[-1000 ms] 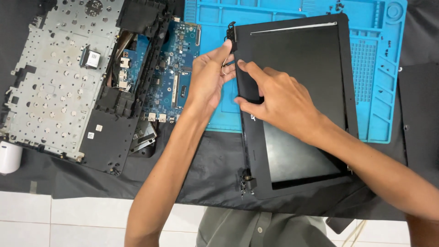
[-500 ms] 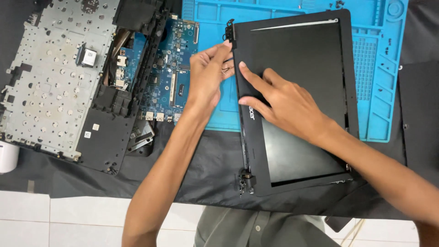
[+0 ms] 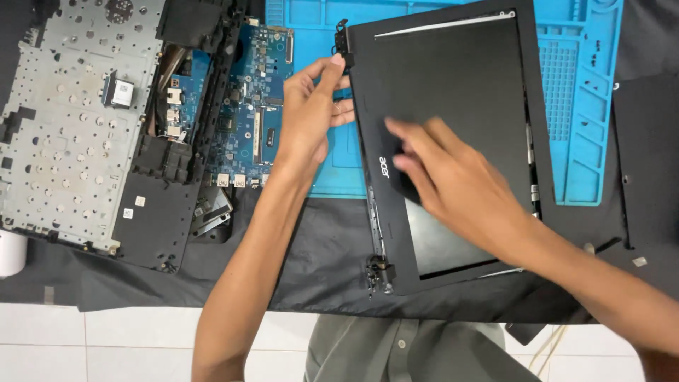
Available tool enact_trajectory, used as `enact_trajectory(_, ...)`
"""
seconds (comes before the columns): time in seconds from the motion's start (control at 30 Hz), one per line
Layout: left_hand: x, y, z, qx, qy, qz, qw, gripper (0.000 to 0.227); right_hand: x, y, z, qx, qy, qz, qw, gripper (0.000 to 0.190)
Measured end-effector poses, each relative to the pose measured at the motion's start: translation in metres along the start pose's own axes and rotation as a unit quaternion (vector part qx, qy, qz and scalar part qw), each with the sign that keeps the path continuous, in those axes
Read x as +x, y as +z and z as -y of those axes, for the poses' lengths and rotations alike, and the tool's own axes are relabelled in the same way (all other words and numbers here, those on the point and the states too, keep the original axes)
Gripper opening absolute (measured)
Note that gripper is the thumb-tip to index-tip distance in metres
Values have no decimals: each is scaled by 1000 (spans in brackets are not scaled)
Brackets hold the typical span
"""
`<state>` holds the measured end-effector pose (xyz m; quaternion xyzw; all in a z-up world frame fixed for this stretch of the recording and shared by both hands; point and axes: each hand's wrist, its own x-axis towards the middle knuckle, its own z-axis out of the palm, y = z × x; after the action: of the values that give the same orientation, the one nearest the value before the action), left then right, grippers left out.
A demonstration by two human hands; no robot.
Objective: The person assembles a laptop screen by attaching a bezel and connecting internal wires to the display panel. They then attach the screen assembly to the laptop's hinge mechanism and secure a bottom cover piece.
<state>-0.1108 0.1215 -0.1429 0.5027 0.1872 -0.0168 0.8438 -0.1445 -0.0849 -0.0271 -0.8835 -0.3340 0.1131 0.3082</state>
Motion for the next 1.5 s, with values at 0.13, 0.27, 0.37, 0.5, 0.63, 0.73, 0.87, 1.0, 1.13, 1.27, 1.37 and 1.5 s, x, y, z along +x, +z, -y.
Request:
enact_trajectory(0.13, 5, -4, 13, 0, 29, -27, 999, 29, -58, -5, -7, -29, 26, 114, 993, 40)
enact_trajectory(0.27, 10, 1, 22, -4, 51, -42, 998, 32, -117, 7, -13, -100, -50, 82, 990, 68)
enact_trajectory(0.37, 13, 4, 22, 3, 66, -67, 996, 31, -150, 24, -20, -142, -111, 8, 984, 66)
enact_trajectory(0.5, 15, 3, 19, 14, 50, -76, 996, 29, -168, 34, -33, -187, -180, -79, 963, 50)
enact_trajectory(0.63, 8, 7, 7, 4, 44, -69, 997, 28, -166, 20, -46, -148, -197, -73, 966, 45)
enact_trajectory(0.73, 5, 9, -5, 11, 77, -60, 995, 28, -158, 4, -56, -153, -241, -86, 955, 42)
enact_trajectory(0.87, 5, 4, -11, -29, 123, -65, 990, 27, -143, -14, -75, -161, -217, -55, 961, 41)
enact_trajectory(1.0, 8, -3, -2, -40, 159, -84, 983, 28, -133, -12, -87, -205, -239, -32, 949, 44)
enact_trajectory(1.13, 15, -13, 10, -43, 153, -84, 984, 31, -133, -4, -85, -241, -234, -4, 942, 56)
enact_trajectory(1.27, 17, -18, 15, -47, 139, -82, 986, 28, -134, -2, -88, -188, -231, -42, 954, 47)
enact_trajectory(1.37, 18, -18, 16, -44, 142, -69, 986, 28, -133, -6, -91, -183, -220, -28, 958, 45)
enact_trajectory(1.5, 16, -20, 15, -31, 159, -62, 985, 27, -125, -13, -88, -120, -232, -26, 965, 38)
